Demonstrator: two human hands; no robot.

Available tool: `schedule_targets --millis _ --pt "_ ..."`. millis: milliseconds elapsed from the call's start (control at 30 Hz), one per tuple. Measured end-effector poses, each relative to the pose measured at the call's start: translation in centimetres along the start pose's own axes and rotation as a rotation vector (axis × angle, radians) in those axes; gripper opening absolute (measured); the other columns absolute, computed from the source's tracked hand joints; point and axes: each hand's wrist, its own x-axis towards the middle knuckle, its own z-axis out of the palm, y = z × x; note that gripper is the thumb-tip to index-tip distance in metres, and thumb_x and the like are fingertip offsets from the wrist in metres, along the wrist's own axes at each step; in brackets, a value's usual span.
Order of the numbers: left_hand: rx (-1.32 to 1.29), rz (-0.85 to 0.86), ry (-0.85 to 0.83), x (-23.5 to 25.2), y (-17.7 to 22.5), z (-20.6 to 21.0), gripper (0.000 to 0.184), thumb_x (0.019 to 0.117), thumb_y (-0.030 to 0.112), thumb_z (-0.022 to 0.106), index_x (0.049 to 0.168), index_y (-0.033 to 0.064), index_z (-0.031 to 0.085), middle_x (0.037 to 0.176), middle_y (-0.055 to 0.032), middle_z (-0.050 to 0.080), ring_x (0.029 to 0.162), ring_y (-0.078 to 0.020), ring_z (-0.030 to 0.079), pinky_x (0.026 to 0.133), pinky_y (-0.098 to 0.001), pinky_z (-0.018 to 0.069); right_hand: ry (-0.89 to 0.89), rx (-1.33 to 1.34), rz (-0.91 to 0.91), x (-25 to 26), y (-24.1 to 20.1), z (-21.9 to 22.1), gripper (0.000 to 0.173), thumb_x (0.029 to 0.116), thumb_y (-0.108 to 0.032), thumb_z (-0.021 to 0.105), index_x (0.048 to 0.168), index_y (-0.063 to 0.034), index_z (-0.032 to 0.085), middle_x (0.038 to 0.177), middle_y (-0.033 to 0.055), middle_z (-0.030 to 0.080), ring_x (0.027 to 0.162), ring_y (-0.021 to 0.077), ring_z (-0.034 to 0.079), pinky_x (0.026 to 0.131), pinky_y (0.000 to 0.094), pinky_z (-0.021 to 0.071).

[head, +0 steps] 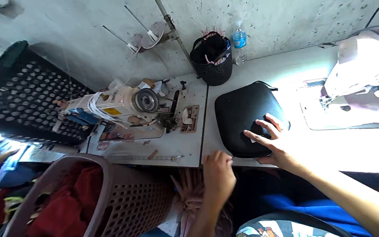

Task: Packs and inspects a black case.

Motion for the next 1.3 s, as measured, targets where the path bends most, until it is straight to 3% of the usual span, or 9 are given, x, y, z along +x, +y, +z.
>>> schedule_targets --millis 233,367,467,633,733,933,1000,1100,1300 --pt "-0.193 -0.118 0.132 -1.7 4.7 2.6 0.009 0.0818 0.013 0.067 0.083 0.0053 0.071 0.080 -0.0037 0.069 0.079 -0.0167 0.069 0.076 -0.0367 0.0566 0.117 0.025 0.006 -0.1 -3.4 2.3 0.070 0.0821 -0.026 0.079 0.148 -0.0327 0.055 0.158 0.0205 0.044 0.150 0.0526 0.026 0.104 0.0878 0.0178" --pt "-0.395 -0.046 0.136 -1.5 3.8 2.3 0.014 0.0840 0.020 0.068 0.077 0.0080 0.072 0.075 0.0013 0.069 0.075 -0.0087 0.066 0.076 -0.0300 0.0545 0.435 -0.095 -0.178 -3.3 -3.4 4.4 0.016 0.1053 -0.024 0.053 0.112 -0.0232 0.067 0.103 0.0028 0.060 0.104 0.0202 0.053 0.100 0.0371 0.0323" --pt "-0.452 0.116 0.220 -0.6 2.8 1.8 0.025 0.0909 0.027 0.057 0.080 0.0114 0.073 0.077 0.0027 0.070 0.079 -0.0072 0.064 0.084 -0.0298 0.0476 0.430 -0.049 -0.234 -3.4 -3.4 4.8 0.017 0.1039 -0.015 0.048 0.099 -0.0141 0.064 0.081 0.0024 0.060 0.081 0.0184 0.054 0.085 0.0325 0.0388" --pt "-0.172 0.193 0.048 6.2 2.7 1.5 0.050 0.1057 0.036 0.035 0.139 0.0143 0.065 0.150 -0.0124 0.056 0.144 -0.0349 0.044 0.116 -0.0571 0.0355 0.417 -0.088 -0.187 -2.9 -3.6 4.5 0.020 0.1026 -0.014 0.051 0.094 -0.0113 0.069 0.076 0.0020 0.067 0.077 0.0179 0.061 0.078 0.0326 0.0452" --pt "0.029 0.170 -0.111 8.3 2.1 3.5 0.061 0.1055 0.059 0.024 0.155 0.0324 0.048 0.165 -0.0049 0.036 0.155 -0.0375 0.025 0.120 -0.0694 0.0174 0.528 0.003 -0.118 -3.7 -2.9 5.1 0.026 0.1032 -0.021 0.055 0.083 -0.0111 0.068 0.064 -0.0003 0.058 0.065 0.0158 0.055 0.073 0.0324 0.0427" --pt "0.015 0.181 -0.077 8.0 0.6 3.8 0.059 0.1032 0.062 0.028 0.150 0.0356 0.053 0.161 0.0020 0.044 0.154 -0.0372 0.027 0.116 -0.0772 0.0129 0.405 0.482 0.510 -5.1 1.3 -1.2 0.021 0.0964 -0.021 0.066 0.084 -0.0049 0.070 0.066 -0.0040 0.061 0.059 -0.0023 0.055 0.057 0.0164 0.0483" --pt "0.016 0.179 -0.088 8.0 0.7 3.6 0.059 0.1025 0.062 0.030 0.151 0.0361 0.053 0.161 0.0020 0.044 0.154 -0.0383 0.027 0.115 -0.0771 0.0163 0.166 0.471 0.748 -2.6 4.4 -4.7 0.024 0.0951 -0.025 0.071 0.088 -0.0023 0.070 0.073 0.0022 0.062 0.067 0.0086 0.057 0.067 0.0304 0.0491" --pt "0.025 0.182 -0.097 8.0 0.7 3.5 0.059 0.1025 0.061 0.029 0.151 0.0371 0.052 0.161 0.0026 0.044 0.154 -0.0379 0.028 0.115 -0.0760 0.0177 0.043 0.322 0.703 2.5 9.1 -5.2 0.028 0.0974 -0.026 0.071 0.093 0.0018 0.071 0.085 0.0155 0.067 0.083 0.0278 0.065 0.079 0.0518 0.0523" --pt "0.000 0.177 -0.132 8.1 0.7 3.2 0.058 0.1021 0.062 0.032 0.151 0.0375 0.051 0.162 0.0038 0.043 0.155 -0.0381 0.026 0.115 -0.0773 0.0144 0.271 0.701 0.576 15.0 16.8 0.6 0.008 0.0921 -0.006 0.073 0.095 0.0017 0.074 0.083 0.0084 0.072 0.072 0.0100 0.064 0.071 0.0316 0.0554"
